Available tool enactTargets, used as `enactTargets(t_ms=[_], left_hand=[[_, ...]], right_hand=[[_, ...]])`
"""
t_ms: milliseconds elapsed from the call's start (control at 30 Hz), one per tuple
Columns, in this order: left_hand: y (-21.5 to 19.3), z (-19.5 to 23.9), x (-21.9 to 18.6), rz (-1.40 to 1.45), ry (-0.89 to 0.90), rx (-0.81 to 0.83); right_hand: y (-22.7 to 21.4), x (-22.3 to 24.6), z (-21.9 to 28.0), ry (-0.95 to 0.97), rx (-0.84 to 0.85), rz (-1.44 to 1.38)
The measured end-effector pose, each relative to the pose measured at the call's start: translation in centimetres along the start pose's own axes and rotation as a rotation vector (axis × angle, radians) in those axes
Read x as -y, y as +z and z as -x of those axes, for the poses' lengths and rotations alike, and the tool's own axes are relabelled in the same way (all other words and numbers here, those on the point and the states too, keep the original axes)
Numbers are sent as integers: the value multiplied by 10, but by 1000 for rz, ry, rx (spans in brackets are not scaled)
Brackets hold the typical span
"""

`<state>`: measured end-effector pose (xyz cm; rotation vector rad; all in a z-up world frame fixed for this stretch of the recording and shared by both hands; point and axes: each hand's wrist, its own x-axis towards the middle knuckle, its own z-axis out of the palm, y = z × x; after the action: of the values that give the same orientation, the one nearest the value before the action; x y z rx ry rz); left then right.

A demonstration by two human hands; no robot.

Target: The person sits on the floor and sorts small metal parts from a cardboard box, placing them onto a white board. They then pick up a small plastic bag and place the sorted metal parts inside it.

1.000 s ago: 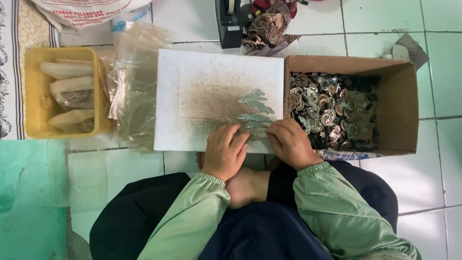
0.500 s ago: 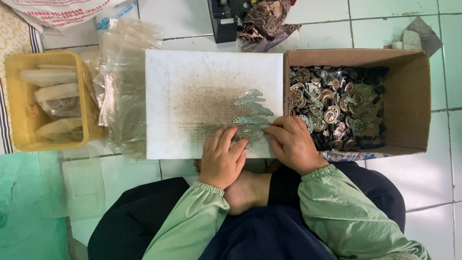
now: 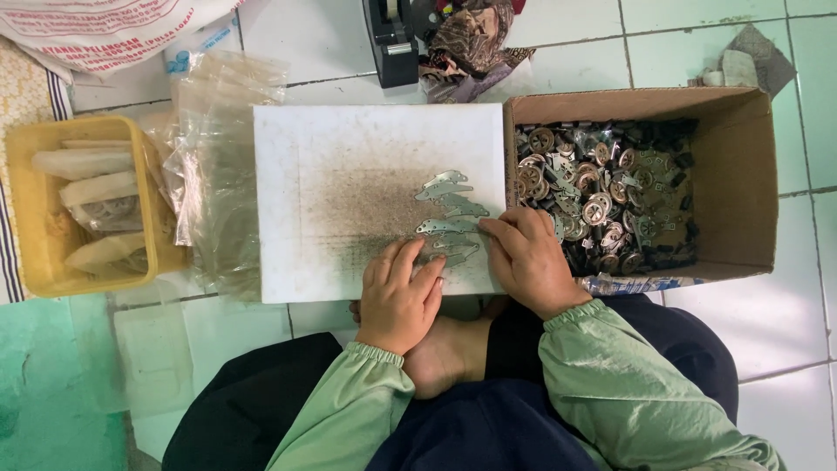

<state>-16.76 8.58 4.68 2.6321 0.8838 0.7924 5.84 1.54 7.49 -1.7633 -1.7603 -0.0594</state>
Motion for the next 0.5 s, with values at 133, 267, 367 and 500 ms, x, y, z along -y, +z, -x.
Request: enactTargets(t_ms=[133, 267, 367, 500], left_hand=[[-2, -1, -1, 13, 1, -1], [-1, -1, 0, -1, 1, 3], [-2, -1, 0, -11, -1, 5], [-1, -1, 0, -20, 3, 11]], right_hand=[[-4, -2, 1, 62, 57, 39], [-2, -4, 4, 101, 141, 87], [-1, -5, 6, 135, 176, 96], [3, -7, 9, 129, 170, 114]])
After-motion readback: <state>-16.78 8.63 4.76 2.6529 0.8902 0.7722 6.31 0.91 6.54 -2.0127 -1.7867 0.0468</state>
